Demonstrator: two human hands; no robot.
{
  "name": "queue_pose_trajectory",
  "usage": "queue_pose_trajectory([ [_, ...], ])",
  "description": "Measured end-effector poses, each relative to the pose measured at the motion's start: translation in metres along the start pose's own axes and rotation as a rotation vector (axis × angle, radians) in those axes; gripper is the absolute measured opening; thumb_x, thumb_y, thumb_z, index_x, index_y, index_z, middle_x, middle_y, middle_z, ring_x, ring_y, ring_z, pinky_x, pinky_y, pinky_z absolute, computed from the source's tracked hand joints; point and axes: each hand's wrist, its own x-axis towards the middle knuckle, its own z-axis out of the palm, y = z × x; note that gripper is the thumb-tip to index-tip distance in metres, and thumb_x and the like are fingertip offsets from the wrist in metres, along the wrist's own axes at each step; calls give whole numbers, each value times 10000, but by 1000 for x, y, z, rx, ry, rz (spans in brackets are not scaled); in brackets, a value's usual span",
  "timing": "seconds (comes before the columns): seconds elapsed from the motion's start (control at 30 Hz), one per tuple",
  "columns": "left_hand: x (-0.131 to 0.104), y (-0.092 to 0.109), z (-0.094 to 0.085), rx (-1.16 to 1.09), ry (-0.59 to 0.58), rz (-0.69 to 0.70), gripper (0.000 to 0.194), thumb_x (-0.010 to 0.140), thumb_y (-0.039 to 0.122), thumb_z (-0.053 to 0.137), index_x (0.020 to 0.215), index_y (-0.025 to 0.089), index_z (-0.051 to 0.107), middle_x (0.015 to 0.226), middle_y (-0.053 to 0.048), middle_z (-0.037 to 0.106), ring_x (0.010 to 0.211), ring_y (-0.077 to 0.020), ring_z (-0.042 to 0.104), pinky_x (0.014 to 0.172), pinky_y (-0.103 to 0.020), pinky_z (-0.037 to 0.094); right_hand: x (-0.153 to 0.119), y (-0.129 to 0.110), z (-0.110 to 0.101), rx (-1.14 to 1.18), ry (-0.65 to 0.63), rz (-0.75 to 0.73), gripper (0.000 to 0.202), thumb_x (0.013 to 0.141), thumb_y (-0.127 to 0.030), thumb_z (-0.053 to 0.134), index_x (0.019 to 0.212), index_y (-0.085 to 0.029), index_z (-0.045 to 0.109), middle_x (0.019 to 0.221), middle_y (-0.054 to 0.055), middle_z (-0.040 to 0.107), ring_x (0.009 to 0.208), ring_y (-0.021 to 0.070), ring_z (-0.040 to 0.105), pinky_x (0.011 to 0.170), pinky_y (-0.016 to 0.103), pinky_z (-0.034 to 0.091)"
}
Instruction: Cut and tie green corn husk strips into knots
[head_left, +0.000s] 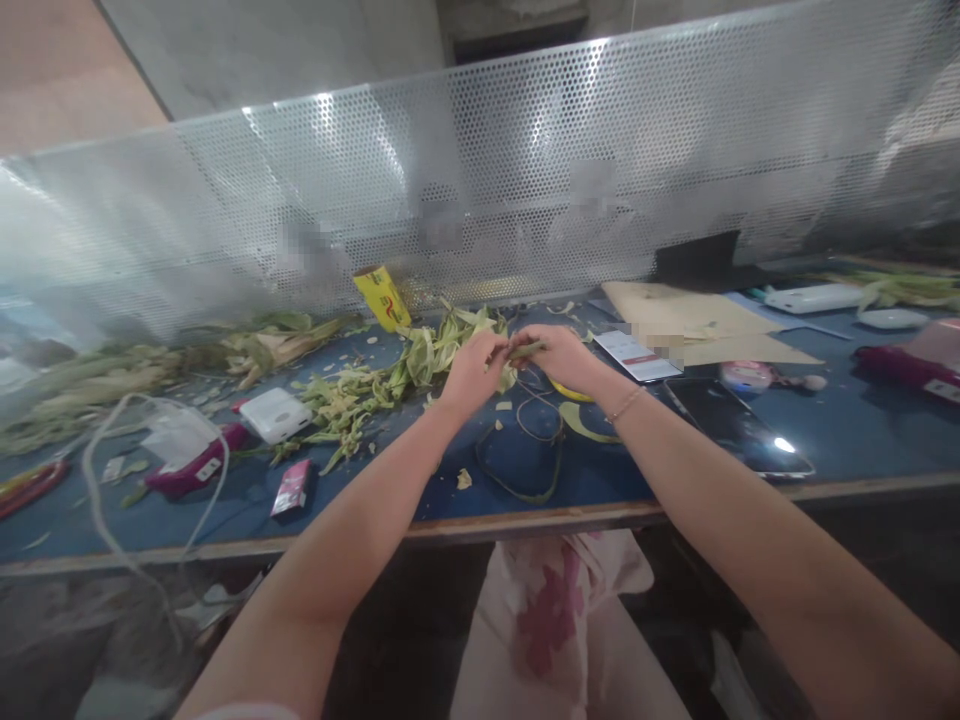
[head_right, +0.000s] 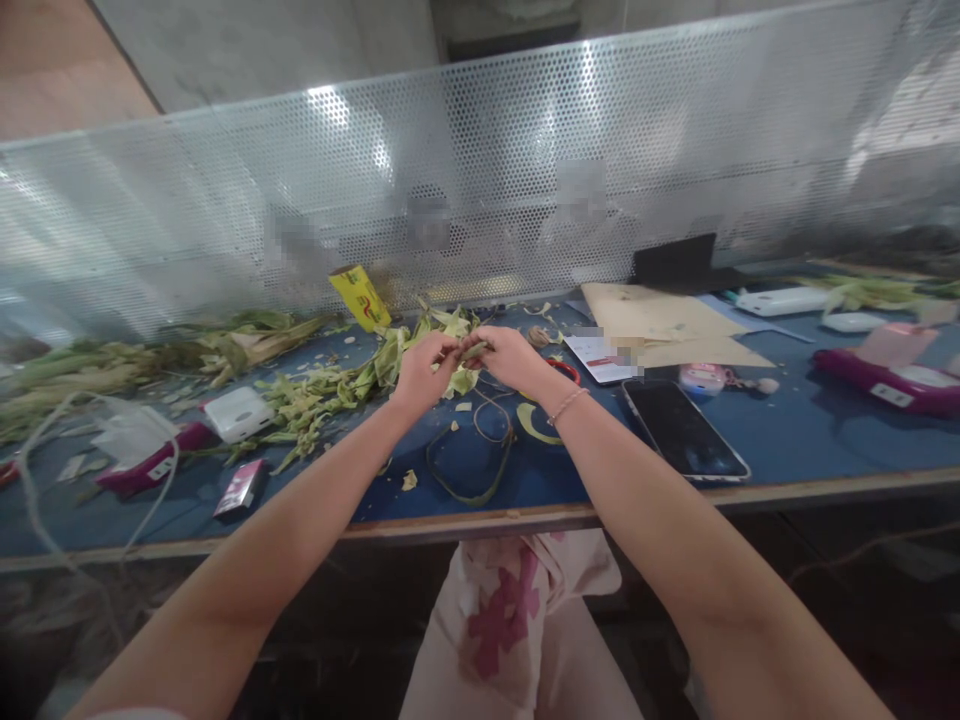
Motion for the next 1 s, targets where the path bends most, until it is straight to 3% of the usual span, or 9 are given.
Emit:
queue_pose_trajectory([
  [0.33,0,-1,-1,18,-28,0,120,871,214,493,776,168,551,744,-24,580,752,-123,566,696,-249,465,0,-1,-3,253,-51,115,181,751,-27,521,744,-160,643,679,18,684,670,105,661,726,246,569],
  [0.73,1,1,-1,-2,-49,-50,99,842,179,505,764,165,564,721,-17,568,696,-117,538,657,-246,457,3,5,-2,28,-58,29,221,808,-53,438,788,-153,634,727,36,688,662,113,651,716,277,553],
  [0.87,1,3,1,-75,-40,-163,76,813,171,525,753,163,571,725,-16,586,688,-114,545,617,-230,448,3,7,-3,-90,-43,-8,223,801,-60,429,790,-146,634,698,21,674,636,101,631,678,241,519],
  [1.0,0,1,7,-239,-41,-381,64,779,186,550,736,159,589,707,-12,607,652,-111,549,620,-242,448,3,12,-4,-276,6,-85,186,757,-94,476,792,-141,653,679,12,657,628,109,600,661,231,464],
])
